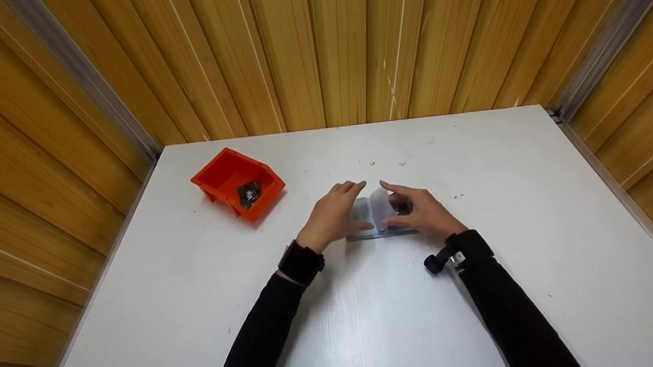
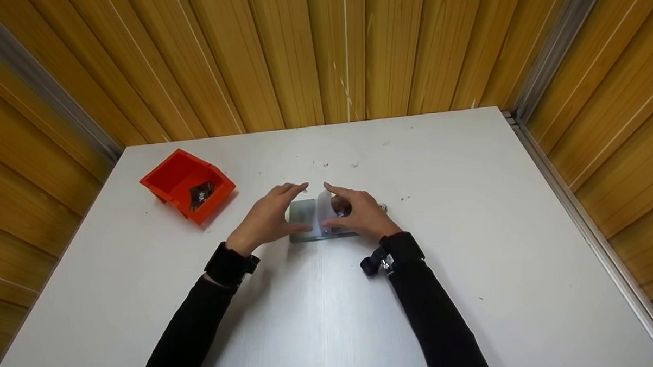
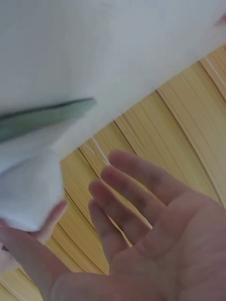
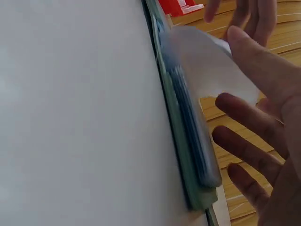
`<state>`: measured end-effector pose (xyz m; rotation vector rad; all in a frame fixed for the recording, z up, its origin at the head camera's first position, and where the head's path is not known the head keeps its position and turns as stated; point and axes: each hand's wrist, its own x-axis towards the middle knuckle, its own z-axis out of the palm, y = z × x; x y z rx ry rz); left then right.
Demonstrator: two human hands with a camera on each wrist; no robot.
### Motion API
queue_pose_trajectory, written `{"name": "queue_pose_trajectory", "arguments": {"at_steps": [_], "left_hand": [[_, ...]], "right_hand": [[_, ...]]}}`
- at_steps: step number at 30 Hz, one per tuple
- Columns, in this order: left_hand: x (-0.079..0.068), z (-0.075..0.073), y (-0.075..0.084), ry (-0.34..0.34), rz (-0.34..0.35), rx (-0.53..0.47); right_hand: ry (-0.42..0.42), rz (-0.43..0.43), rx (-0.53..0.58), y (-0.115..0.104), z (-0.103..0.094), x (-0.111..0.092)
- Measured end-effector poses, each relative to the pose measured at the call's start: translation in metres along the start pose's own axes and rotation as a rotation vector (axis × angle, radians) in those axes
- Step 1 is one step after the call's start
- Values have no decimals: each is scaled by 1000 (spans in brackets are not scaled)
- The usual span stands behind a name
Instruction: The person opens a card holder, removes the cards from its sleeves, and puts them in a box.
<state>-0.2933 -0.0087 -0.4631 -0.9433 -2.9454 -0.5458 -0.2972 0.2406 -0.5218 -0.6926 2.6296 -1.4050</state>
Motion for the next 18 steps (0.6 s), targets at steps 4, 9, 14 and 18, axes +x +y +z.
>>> {"name": "queue_pose_trajectory", "arguments": {"at_steps": [4, 9, 14, 18], "left_hand": [[-3, -10, 2, 72, 27, -5], [-2, -9, 4, 72, 39, 42], [2, 8, 5, -3, 44, 99], [4, 23, 2, -58, 32, 164]], "right_hand": [[-136, -53, 69, -7, 6, 3], [-172, -62, 56, -11, 5, 3], [-71, -4, -13, -5, -4, 0], [-25, 32, -127, 4, -15, -3]]}}
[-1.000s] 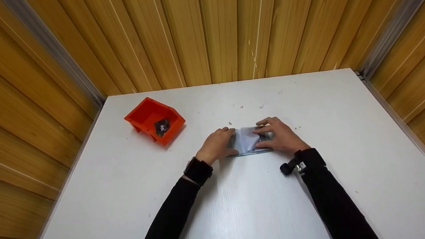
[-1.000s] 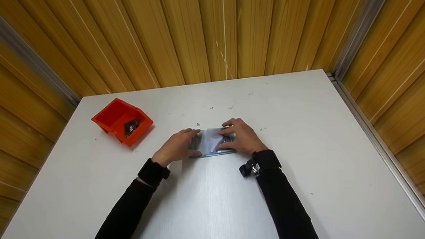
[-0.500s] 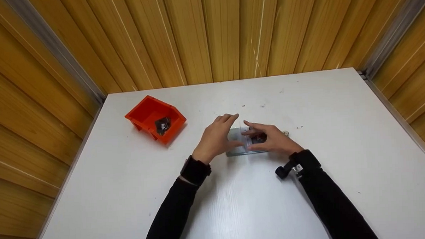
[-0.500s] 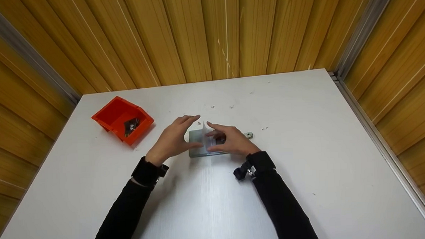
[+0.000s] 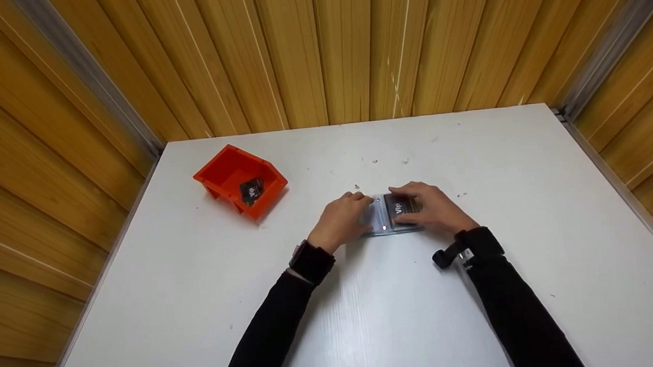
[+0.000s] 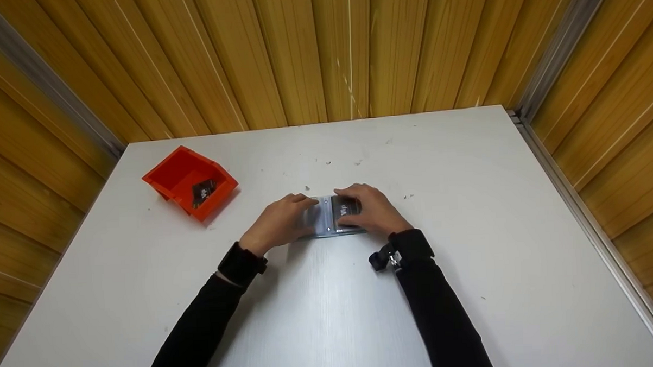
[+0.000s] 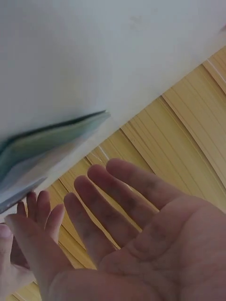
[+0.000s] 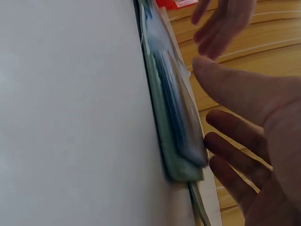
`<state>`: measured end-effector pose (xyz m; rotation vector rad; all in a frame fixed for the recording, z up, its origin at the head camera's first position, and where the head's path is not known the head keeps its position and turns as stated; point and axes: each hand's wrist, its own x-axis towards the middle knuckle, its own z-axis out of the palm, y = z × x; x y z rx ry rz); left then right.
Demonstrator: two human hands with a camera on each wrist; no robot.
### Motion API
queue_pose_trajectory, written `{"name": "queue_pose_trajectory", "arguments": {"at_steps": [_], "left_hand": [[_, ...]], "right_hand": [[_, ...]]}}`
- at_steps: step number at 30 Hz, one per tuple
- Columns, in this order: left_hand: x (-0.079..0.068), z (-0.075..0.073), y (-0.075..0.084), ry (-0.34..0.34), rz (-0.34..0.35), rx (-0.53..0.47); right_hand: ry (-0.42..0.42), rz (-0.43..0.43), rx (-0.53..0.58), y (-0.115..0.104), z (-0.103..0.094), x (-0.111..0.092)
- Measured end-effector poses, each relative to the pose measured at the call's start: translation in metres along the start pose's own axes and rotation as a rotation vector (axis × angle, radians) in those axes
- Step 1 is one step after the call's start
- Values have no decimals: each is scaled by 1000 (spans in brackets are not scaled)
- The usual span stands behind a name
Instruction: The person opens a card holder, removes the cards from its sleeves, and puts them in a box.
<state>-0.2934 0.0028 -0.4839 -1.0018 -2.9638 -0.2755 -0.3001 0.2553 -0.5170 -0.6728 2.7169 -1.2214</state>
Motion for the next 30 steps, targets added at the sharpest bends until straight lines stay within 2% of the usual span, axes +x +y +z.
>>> {"name": "queue_pose_trajectory", "arguments": {"at_steps": [4, 13, 15, 17, 20, 23, 25, 27, 30], "left_hand": [[-1, 7, -5, -43, -33, 30], [-1, 8, -4, -53, -65, 16], [2, 9, 1, -44, -77, -33], [6, 12, 6, -37, -92, -150], [16, 16, 15, -30, -160, -437], [24, 18, 24, -20, -304, -753], [27, 18, 28, -7, -409, -920], [28, 18, 31, -1, -498, -1047], [30, 19, 31, 10, -560, -1197]], "right_hand": [[-13, 54, -48, 12, -8, -4], [-53, 128, 54, 28, -15, -9], [-57, 131, 60, 29, -15, -9], [-56, 117, 57, 30, -16, -9], [-44, 103, 48, 30, -17, -9], [-37, 91, 30, 31, -17, -9], [-40, 85, 17, 31, -16, -9], [-43, 84, 12, 31, -16, -9], [-46, 88, 11, 32, -15, -8]]}}
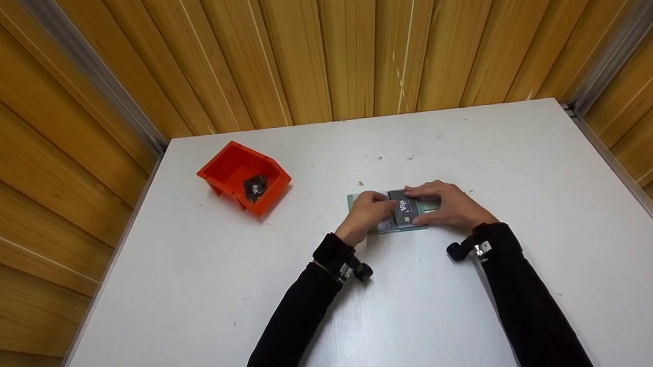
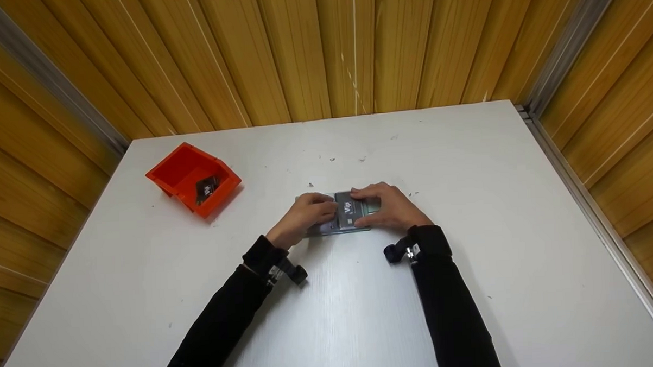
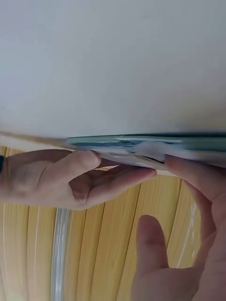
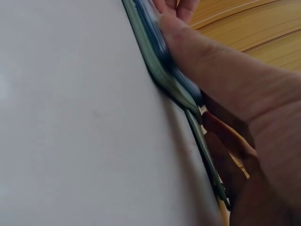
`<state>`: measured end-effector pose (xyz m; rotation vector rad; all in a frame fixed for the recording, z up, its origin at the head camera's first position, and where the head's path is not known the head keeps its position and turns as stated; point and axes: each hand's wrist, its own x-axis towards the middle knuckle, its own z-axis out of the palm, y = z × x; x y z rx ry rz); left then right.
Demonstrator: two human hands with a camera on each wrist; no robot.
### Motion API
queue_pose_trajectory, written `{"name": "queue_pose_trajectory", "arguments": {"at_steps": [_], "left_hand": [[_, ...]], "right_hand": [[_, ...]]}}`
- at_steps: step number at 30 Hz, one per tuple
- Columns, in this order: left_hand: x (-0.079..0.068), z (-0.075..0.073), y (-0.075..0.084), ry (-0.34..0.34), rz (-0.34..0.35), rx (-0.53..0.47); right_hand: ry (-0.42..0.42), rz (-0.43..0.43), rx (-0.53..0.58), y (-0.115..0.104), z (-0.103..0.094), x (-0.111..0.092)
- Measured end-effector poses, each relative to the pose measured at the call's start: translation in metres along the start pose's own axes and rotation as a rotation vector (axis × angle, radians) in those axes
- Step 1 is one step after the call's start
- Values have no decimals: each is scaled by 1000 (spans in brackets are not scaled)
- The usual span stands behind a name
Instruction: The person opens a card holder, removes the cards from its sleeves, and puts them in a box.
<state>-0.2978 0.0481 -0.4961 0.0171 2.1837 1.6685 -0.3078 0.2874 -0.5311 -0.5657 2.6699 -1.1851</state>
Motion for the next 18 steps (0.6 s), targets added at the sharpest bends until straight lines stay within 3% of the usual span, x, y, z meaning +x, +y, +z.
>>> {"name": "queue_pose_trajectory", "arguments": {"at_steps": [3, 6, 13, 18], "left_hand": [[4, 0, -1, -26, -11, -122], [9, 0, 0, -55, -11, -181], [13, 8, 0, 49, -33, -2], [16, 8, -1, 35, -41, 13]], "right_hand": [[4, -7, -2, 1, 0, 1], [2, -21, -9, 2, 0, 2], [1, -20, 20, 4, 1, 0], [8, -27, 26, 4, 2, 1]]}}
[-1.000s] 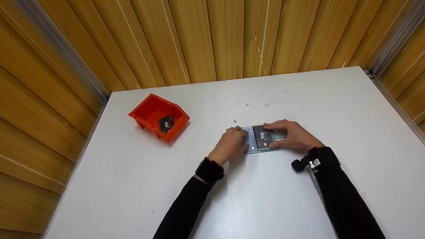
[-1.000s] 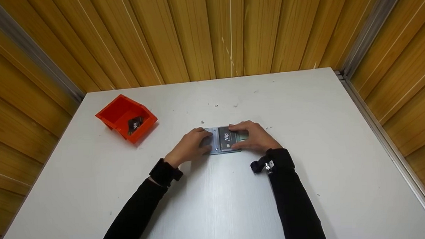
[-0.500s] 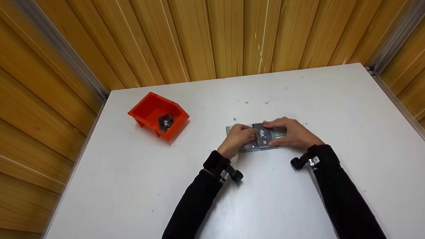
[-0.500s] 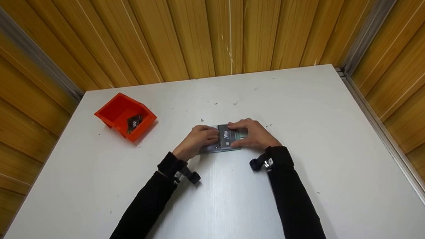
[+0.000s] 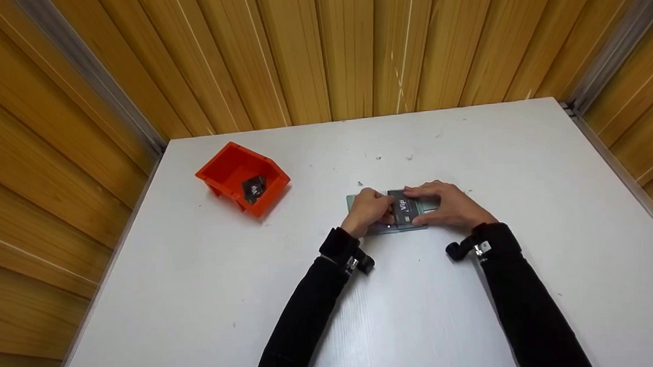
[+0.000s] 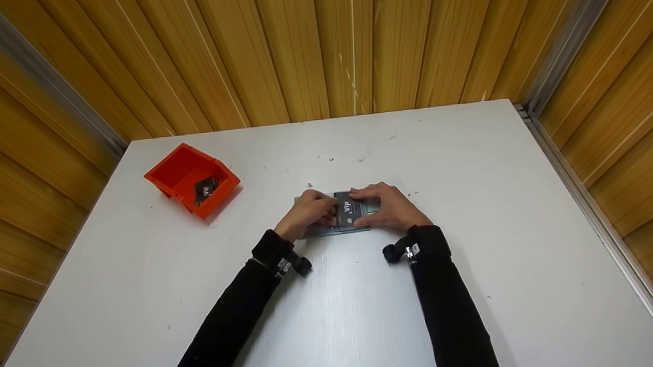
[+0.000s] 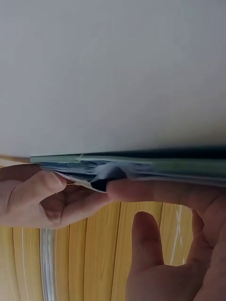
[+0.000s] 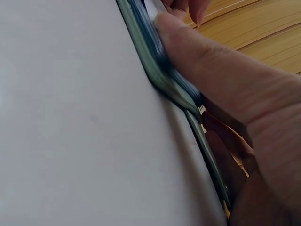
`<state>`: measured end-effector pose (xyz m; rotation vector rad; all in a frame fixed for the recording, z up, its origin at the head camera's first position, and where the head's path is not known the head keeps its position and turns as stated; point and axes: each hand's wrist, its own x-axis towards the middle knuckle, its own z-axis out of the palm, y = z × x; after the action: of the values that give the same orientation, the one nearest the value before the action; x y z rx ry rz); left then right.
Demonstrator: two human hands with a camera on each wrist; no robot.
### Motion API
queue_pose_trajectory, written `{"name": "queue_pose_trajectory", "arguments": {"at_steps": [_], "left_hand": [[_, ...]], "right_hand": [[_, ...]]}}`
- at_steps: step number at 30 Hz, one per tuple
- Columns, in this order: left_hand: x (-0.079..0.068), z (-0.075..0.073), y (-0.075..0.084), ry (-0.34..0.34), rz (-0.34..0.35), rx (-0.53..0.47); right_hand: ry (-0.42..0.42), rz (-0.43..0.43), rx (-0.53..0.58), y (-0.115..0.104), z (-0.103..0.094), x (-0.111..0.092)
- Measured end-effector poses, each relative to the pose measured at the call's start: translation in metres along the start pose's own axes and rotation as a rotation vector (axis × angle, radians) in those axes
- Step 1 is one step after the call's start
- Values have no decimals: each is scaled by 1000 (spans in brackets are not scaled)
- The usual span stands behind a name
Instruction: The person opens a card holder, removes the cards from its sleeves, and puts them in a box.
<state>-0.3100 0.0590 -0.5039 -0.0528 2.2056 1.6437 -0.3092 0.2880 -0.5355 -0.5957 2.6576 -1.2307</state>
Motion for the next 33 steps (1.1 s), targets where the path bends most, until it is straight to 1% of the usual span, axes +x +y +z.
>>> {"name": "queue_pose_trajectory", "arguments": {"at_steps": [3, 6, 11, 14, 17, 21, 27, 29, 33], "left_hand": [[2, 2, 1, -12, -4, 15], [3, 5, 1, -7, -5, 28], [3, 8, 0, 13, 19, 37], [2, 7, -1, 3, 45, 32], [1, 3, -4, -23, 78, 19], [2, -3, -7, -68, 100, -14], [2, -12, -9, -104, 84, -100], [1, -16, -10, -106, 74, -122], [-1, -27, -13, -90, 55, -130]], "right_hand": [[-8, -3, 1, 0, -2, 0], [-13, -1, 15, 0, -2, -1], [1, 12, 23, -1, -3, -1], [3, 7, 10, -1, -3, -1], [3, -4, -3, 0, -1, -1], [-2, -12, -19, 1, 0, -1], [2, 3, -28, 1, 0, -1], [1, 11, -26, 0, 0, -1], [-2, 25, -8, -1, 0, -1]]}}
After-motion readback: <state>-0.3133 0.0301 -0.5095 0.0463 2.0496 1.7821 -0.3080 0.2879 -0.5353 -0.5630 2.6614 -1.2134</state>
